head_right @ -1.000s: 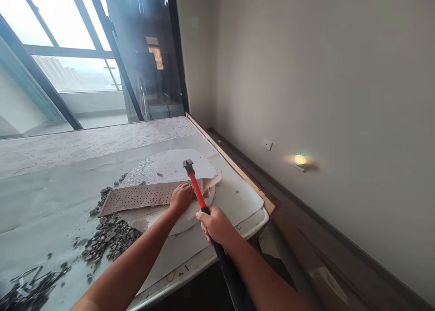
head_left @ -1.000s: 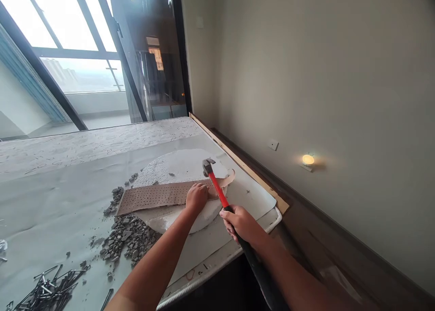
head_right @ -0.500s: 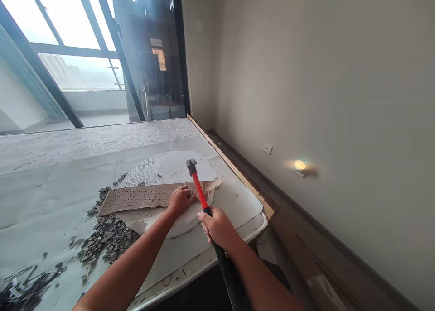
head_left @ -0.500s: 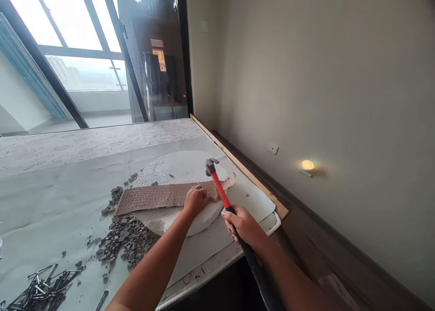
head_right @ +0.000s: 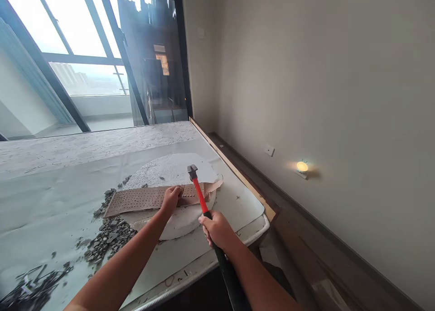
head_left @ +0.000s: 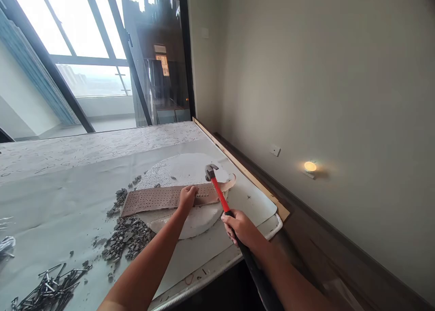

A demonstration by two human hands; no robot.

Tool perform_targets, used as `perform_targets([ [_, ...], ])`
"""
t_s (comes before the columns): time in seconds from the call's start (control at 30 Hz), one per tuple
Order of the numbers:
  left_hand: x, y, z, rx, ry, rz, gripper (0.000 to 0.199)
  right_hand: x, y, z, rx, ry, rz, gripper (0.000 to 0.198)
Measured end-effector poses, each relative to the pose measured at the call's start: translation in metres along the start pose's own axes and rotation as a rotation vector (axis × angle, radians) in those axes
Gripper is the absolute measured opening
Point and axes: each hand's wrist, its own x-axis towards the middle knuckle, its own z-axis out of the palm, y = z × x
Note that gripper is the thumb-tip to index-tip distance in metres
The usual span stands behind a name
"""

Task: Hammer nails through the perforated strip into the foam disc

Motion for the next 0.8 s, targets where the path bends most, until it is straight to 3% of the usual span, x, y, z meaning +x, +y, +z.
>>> perform_targets([
  [0.13, -0.008, 0.018, -0.009, -0.09, 0.032, -0.027, 0.022, 0.007, 0.014, 0.001, -0.026, -0.017, 0.165, 0.015],
  [0.23, -0.035, 0.031, -0.028, -0.238, -0.039, -0.097, 0.028, 0.011, 0.024, 0.0, 0.043, -0.035, 0.183, 0.013],
  [0.37, -0.097, 0.038, -0.074, -0.646, -0.197, -0.357, 0.029, 0.007, 0.032, -0.004, 0.087, -0.063, 0.199, 0.014],
  [0.47, -0.148, 0.037, -0.116, -0.933, -0.172, -0.479, 0.024, 0.003, 0.036, -0.005, 0.115, -0.085, 0.215, 0.015],
  [0.6, -0.205, 0.049, -0.156, -1.259, -0.067, -0.566, 0.017, -0.003, 0.044, -0.009, 0.207, -0.108, 0.349, 0.018],
  [0.8, -0.241, 0.088, -0.157, -1.46, 0.024, -0.502, 0.031, -0.005, 0.056, -0.017, 0.293, -0.082, 0.425, 0.022],
])
